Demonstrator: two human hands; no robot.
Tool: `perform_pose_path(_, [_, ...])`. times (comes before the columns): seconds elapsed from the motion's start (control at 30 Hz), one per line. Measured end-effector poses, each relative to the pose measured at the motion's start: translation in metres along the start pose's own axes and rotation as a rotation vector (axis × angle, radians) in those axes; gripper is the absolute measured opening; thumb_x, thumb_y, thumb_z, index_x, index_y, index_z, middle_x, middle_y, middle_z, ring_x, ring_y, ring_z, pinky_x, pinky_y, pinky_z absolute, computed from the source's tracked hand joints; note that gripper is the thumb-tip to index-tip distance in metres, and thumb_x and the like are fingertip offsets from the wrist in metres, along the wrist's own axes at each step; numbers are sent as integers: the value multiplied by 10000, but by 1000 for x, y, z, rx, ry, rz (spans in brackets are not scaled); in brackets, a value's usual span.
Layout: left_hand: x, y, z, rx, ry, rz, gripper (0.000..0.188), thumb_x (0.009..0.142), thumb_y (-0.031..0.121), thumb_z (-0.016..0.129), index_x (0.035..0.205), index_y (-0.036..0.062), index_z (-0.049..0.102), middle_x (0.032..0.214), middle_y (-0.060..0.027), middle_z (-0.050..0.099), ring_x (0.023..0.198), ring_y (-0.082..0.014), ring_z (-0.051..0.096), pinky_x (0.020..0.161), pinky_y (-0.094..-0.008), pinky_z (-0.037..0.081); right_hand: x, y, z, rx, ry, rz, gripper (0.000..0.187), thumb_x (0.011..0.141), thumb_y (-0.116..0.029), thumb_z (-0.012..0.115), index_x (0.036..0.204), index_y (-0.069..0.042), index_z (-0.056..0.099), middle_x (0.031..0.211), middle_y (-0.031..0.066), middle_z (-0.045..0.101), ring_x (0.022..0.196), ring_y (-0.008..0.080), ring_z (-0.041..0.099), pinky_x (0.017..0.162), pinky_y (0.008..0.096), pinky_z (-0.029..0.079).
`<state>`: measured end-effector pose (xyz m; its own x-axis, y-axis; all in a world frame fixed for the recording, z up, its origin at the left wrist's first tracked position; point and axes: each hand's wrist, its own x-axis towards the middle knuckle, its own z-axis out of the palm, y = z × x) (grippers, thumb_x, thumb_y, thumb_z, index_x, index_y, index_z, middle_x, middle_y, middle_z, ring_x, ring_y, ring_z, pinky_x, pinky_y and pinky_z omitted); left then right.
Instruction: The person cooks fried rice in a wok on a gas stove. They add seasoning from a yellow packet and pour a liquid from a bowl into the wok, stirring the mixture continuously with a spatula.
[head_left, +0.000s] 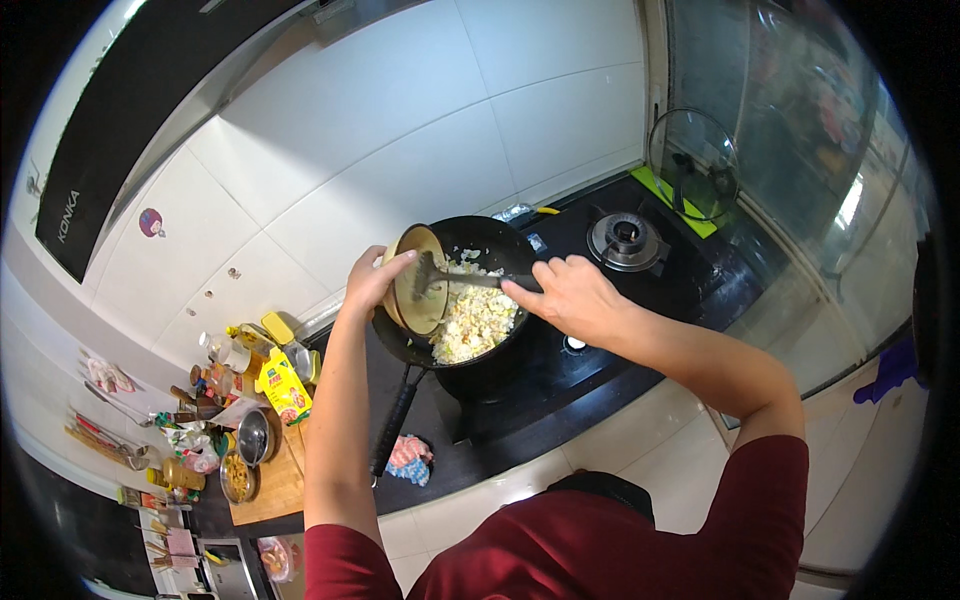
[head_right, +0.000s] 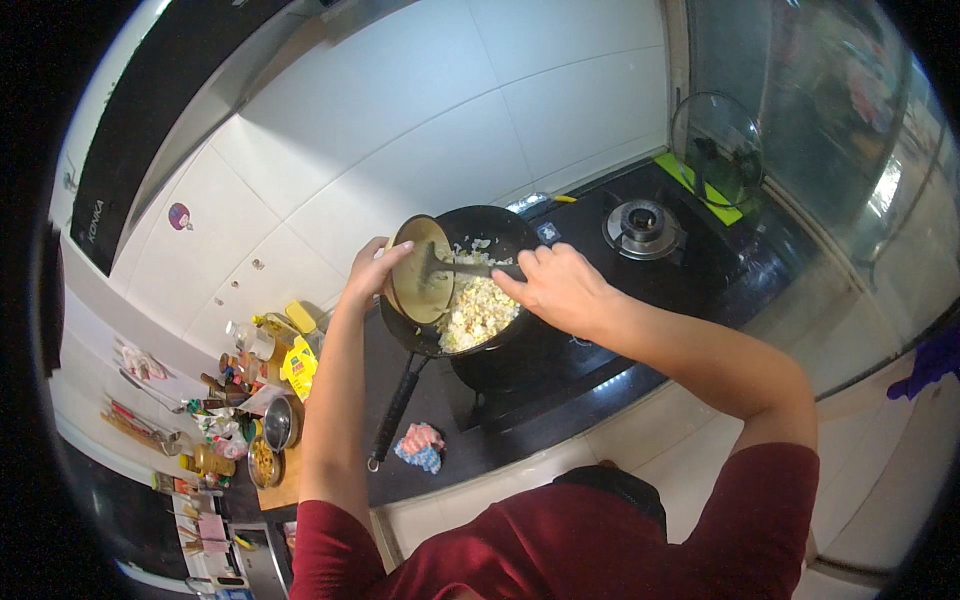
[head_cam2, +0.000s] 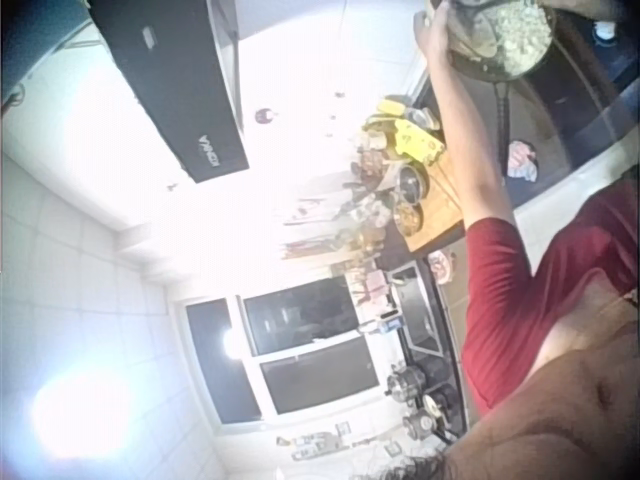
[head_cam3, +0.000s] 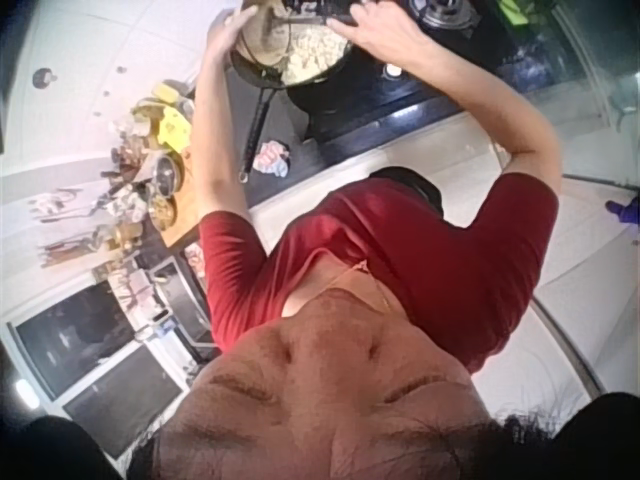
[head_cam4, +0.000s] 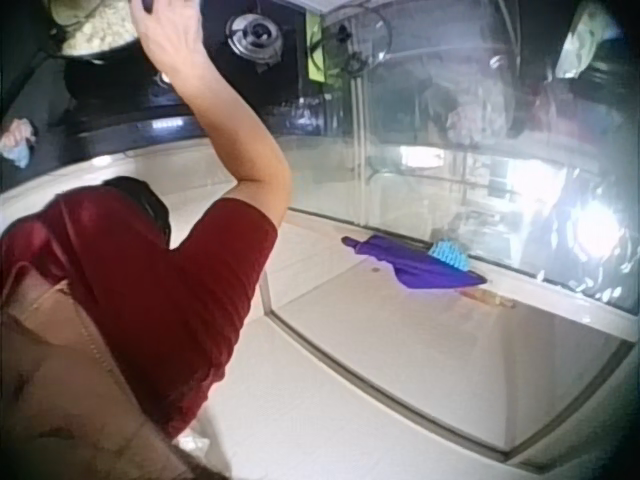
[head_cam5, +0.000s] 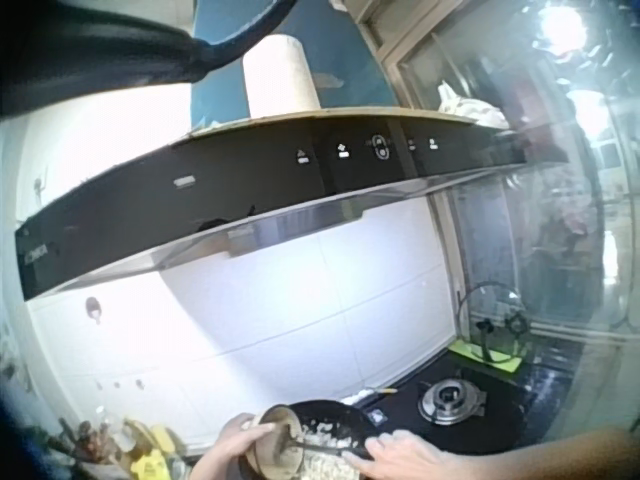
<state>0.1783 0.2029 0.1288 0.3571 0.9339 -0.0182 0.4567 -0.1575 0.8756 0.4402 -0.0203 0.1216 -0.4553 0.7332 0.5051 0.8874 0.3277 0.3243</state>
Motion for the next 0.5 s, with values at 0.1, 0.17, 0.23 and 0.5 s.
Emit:
perform_pose_path(0.1, [-13, 5, -5, 20, 71, 5, 661, 754, 449, 775, 1174, -27, 589, 989, -183, 683, 863, -240, 680, 754, -340, 541, -13, -1, -11, 24, -84, -3, 427, 813, -135, 589, 1235, -178, 639, 762, 44, 523, 689, 204, 571, 607, 324, 452])
perform_pose_path(0.17, [-14, 1, -9, 40, 79, 16, 705, 743, 447, 786, 1221, -25, 572, 1005, -189, 681, 876, -245, 682, 763, -345, 544, -12, 1, -24, 16, -40, 4, 432, 791, -112, 605, 1214, -185, 649, 755, 51, 525, 678, 203, 581, 590, 314, 455])
perform_pose_path(0.23, [-17, 3, -8, 38, 85, 23, 732, 736, 447, 791, 1248, -22, 562, 1009, -190, 680, 881, -244, 681, 769, -348, 542, -9, 2, -32, 30, 13, 29, 447, 774, -103, 621, 1212, -186, 647, 763, 56, 531, 697, 203, 594, 582, 303, 454])
perform_pose_path(0.5, [-36, 1, -4, -54, 106, 171, 702, 764, 376, 790, 1293, -6, 531, 950, -159, 670, 852, -222, 669, 735, -333, 529, -22, 15, -33, 122, -160, 37, 429, 774, -96, 623, 1185, -212, 662, 738, 76, 543, 676, 236, 628, 545, 352, 488])
